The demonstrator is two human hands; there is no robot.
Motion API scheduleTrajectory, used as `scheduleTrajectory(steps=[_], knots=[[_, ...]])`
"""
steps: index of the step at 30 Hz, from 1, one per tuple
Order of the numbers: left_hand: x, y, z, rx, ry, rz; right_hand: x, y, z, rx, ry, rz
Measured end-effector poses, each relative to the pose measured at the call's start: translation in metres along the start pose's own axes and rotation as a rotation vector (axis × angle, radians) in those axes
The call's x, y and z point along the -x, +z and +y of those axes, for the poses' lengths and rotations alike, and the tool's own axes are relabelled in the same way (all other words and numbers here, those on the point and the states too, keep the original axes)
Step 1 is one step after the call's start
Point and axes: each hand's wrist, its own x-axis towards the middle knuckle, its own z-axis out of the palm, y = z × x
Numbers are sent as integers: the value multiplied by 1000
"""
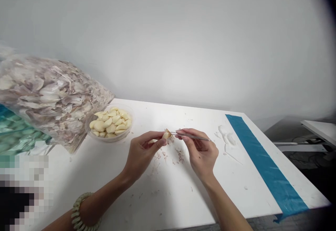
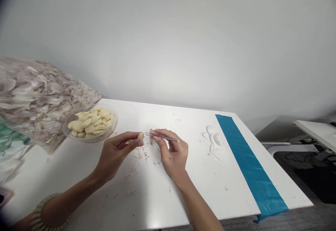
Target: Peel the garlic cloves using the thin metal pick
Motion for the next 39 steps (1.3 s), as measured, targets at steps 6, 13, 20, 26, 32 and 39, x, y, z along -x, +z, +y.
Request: scheduleTrajectory(steps=[6, 13, 20, 26, 32, 39], knots=[[-3, -1, -2, 46, -29, -16, -2, -8, 6, 82, -113, -129], [-3, -1, -1, 22, 2, -18, -3, -10, 7, 115, -174, -135], [-3, -1, 0, 5, 9, -21, -3, -10, 8, 89, -191, -150], [-3, -1, -1, 4, 5, -15, -3, -10, 8, 74, -196, -152], [-2, -2, -1, 19, 3, -10, -3, -9, 8, 68, -219, -150], [-2, -2, -1, 27, -9, -5, -4, -8, 6, 33, -222, -159]])
